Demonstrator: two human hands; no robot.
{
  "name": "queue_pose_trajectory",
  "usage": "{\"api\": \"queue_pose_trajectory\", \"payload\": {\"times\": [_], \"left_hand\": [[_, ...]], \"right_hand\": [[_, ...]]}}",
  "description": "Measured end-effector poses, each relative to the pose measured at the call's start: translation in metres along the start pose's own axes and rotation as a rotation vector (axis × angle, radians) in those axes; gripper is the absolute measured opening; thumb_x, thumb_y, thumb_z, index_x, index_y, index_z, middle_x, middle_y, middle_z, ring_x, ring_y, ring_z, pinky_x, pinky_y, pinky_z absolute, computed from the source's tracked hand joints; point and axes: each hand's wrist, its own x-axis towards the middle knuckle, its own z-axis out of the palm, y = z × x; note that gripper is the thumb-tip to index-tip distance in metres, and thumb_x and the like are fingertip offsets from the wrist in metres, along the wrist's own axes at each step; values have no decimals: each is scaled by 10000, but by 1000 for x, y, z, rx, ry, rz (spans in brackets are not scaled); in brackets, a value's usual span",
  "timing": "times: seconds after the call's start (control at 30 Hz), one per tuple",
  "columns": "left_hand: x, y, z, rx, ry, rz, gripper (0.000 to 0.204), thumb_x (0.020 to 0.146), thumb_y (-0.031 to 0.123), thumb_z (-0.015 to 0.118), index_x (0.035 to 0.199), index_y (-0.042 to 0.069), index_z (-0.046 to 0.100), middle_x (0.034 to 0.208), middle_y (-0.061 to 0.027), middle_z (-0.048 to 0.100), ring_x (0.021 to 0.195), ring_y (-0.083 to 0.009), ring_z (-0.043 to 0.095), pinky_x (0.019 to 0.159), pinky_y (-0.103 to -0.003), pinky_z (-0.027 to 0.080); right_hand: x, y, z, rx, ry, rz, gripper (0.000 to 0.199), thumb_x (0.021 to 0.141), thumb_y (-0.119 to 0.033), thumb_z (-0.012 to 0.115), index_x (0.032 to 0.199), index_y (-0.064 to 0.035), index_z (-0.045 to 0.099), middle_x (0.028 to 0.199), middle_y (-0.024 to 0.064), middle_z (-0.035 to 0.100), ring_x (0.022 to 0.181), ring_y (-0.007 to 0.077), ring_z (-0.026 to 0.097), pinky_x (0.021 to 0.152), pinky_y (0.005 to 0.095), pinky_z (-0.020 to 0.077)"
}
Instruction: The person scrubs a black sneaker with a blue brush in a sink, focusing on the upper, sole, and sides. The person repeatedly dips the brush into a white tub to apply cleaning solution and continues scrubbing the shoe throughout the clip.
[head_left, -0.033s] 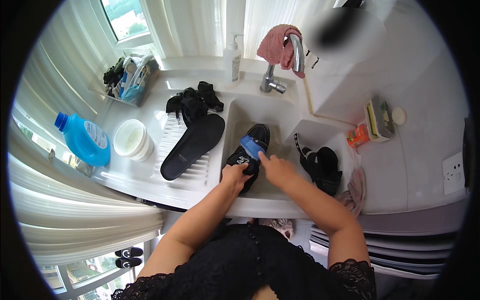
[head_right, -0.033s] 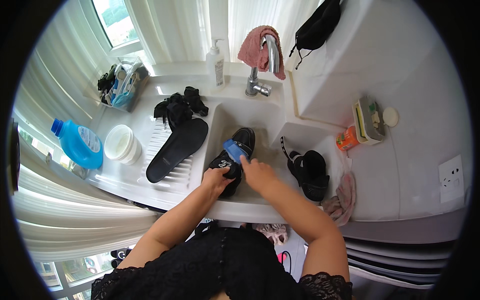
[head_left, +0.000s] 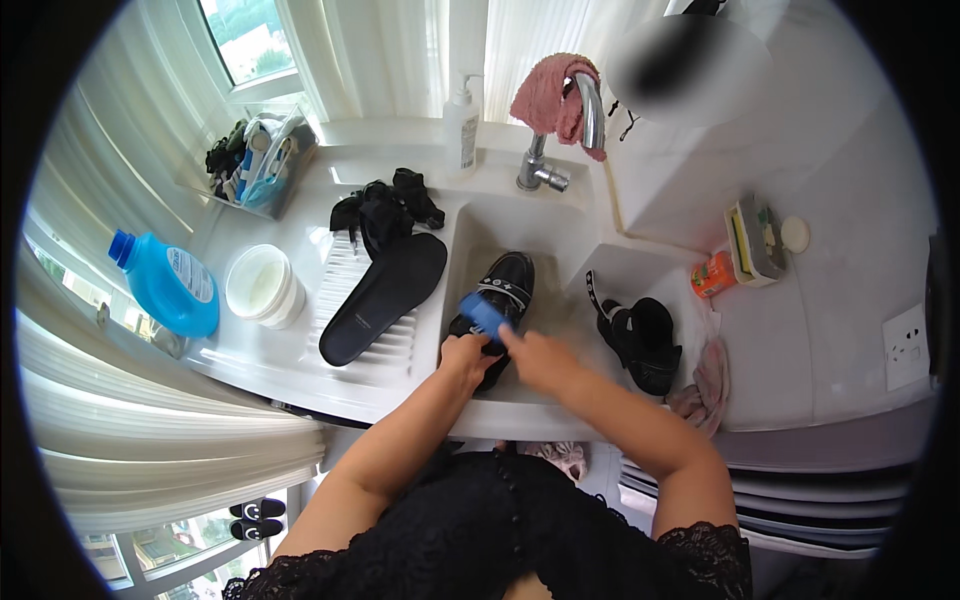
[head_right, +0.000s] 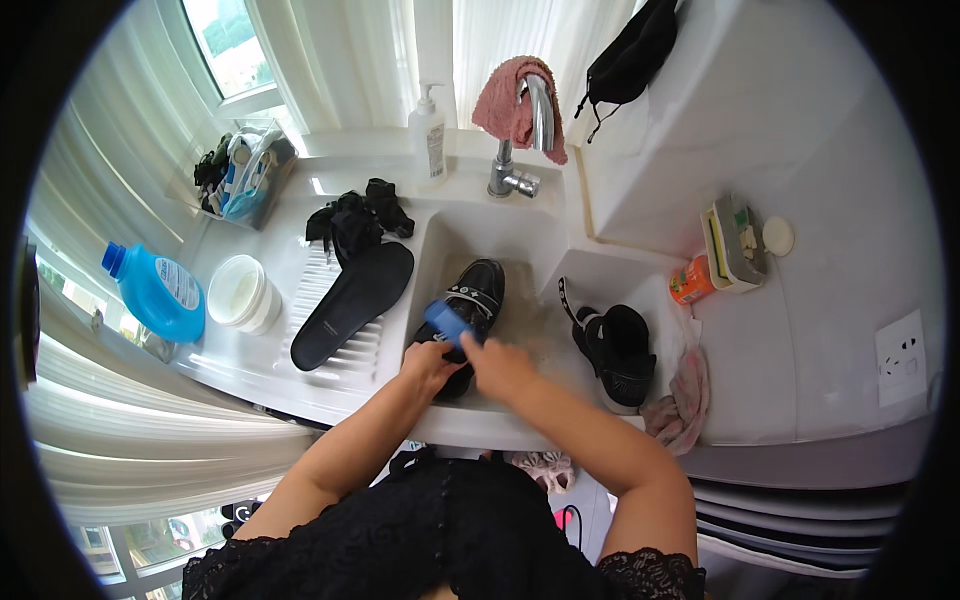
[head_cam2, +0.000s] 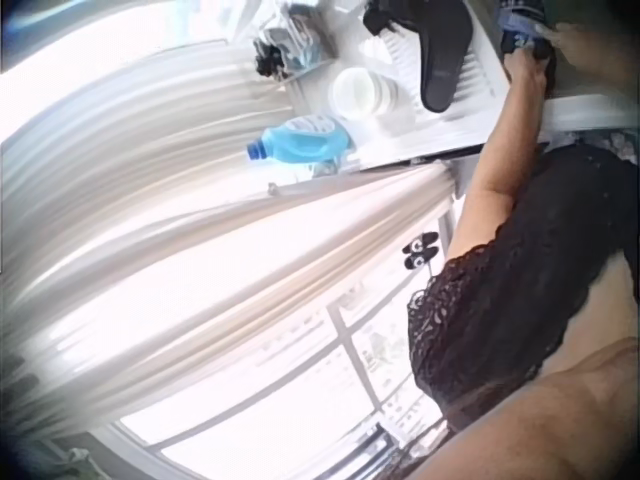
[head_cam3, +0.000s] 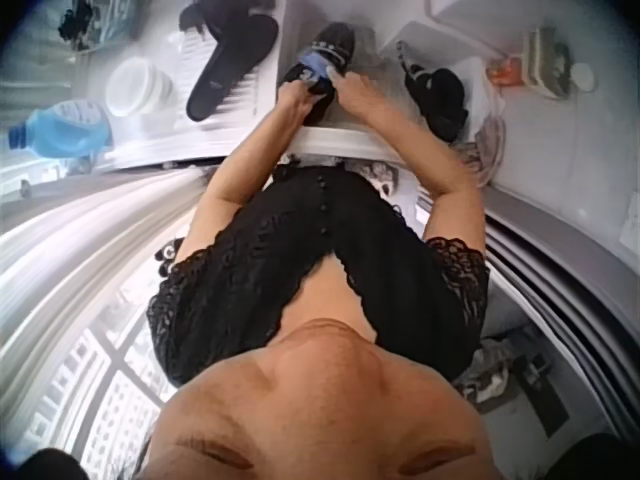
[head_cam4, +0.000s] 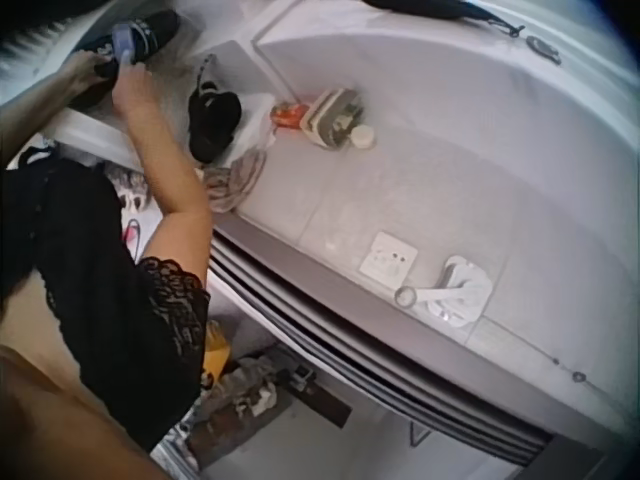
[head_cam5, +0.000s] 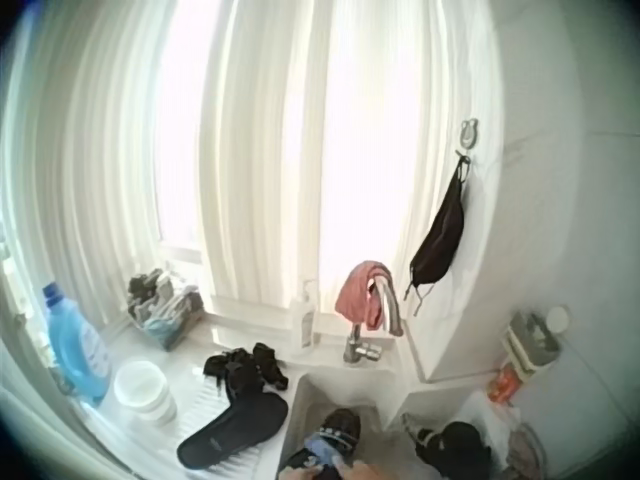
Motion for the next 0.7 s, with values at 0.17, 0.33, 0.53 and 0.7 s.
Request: {"api": "queue_pose_trajectory", "payload": {"times": [0.17, 0.33, 0.53, 0.7], "left_hand": [[-23, 1, 9, 37, 37, 24, 367, 797, -87, 587, 1117, -38, 414, 1054, -197, 531, 895, -339, 611, 692, -470, 573], [-12, -5, 4, 50, 104, 3, 343, 797, -95, 583, 1098, -18, 437, 1014, -176, 554, 876, -313, 619, 685, -453, 573], [-13, -6, 11, 94, 50, 51, 348, 799, -100, 574, 1107, -26, 432, 1043, -183, 550, 881, -317, 614, 700, -444, 567], [-15, -13, 4, 101, -11, 73, 346, 792, -94, 585, 1098, -4, 451, 1047, -159, 557, 896, -307, 610, 700, -437, 562]], "right_hand": [[9, 26, -7, 38, 51, 102, 511, 862, -183, 497, 1363, -151, 401, 950, 218, 604, 859, 401, 628, 757, 514, 492], [-3, 8, -22, 58, -110, -26, 511, 866, -140, 479, 1370, -172, 398, 950, 206, 612, 857, 396, 628, 743, 500, 494], [2, 22, -22, 54, -132, -148, 463, 874, -151, 476, 1334, -162, 428, 968, 196, 615, 859, 382, 632, 737, 483, 504], [15, 25, -54, -77, -161, -46, 420, 873, -155, 483, 1292, -153, 458, 968, 184, 621, 902, 380, 629, 753, 480, 506]]}}
